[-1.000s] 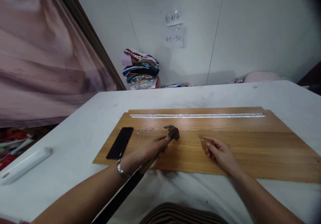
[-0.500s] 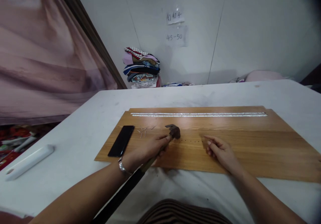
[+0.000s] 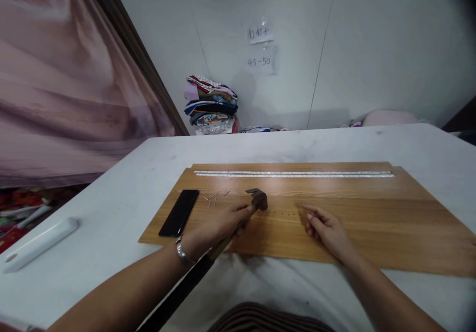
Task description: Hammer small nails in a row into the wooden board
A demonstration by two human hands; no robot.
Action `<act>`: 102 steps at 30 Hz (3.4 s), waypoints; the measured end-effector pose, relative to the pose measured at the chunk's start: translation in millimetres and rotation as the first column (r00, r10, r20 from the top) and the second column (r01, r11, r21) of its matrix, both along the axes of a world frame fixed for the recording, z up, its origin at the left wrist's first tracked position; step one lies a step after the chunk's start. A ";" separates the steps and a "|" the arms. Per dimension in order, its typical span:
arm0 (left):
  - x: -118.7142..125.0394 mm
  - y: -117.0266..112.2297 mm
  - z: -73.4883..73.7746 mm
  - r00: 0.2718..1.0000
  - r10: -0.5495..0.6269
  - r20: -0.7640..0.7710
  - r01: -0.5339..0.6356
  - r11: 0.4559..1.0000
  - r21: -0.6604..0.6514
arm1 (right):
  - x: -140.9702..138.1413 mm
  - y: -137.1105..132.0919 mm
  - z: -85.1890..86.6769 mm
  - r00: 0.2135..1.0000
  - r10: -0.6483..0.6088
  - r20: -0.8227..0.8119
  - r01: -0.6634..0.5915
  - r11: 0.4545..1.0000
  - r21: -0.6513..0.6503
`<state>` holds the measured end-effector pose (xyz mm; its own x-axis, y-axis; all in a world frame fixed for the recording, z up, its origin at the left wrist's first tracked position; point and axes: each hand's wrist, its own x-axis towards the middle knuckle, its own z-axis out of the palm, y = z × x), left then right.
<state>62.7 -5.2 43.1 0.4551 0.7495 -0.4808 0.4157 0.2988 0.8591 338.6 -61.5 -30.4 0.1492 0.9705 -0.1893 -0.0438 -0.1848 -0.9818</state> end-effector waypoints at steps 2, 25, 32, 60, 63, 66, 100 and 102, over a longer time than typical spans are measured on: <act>-1.2 0.5 0.4 1.000 -0.013 0.007 0.013 1.000 -0.008 | 0.7 0.3 -1.9 1.000 0.007 0.004 -0.007 1.000 0.010; -0.8 -5.1 2.3 0.999 0.020 -0.046 -0.019 1.000 0.013 | 5.7 2.2 -18.7 0.998 0.011 0.063 -0.010 1.000 -0.014; 0.4 -4.6 6.3 0.998 0.013 -0.056 -0.014 1.000 -0.017 | 3.0 2.2 -10.7 0.996 -0.011 0.089 0.014 0.999 -0.029; -0.6 -2.6 3.1 1.000 -0.021 0.013 0.021 1.000 0.014 | -0.2 0.0 7.0 0.999 -0.010 0.034 0.011 0.999 -0.036; -0.5 -2.5 2.7 1.000 -0.008 -0.003 0.008 1.000 0.000 | 0.0 -0.7 5.3 1.000 -0.006 0.016 0.006 1.000 -0.026; -0.6 -1.5 2.4 1.000 -0.021 -0.009 0.021 1.000 -0.004 | 1.4 -0.5 0.7 1.000 -0.006 0.020 0.006 1.000 -0.020; 2.2 2.6 -6.3 1.000 0.001 0.013 -0.001 1.000 0.020 | 1.9 1.2 1.0 0.999 0.020 0.033 -0.020 1.000 0.006; 3.2 2.8 -5.7 1.000 0.006 0.024 -0.007 1.000 0.017 | 1.5 1.2 1.5 1.000 0.014 0.028 -0.014 1.000 -0.002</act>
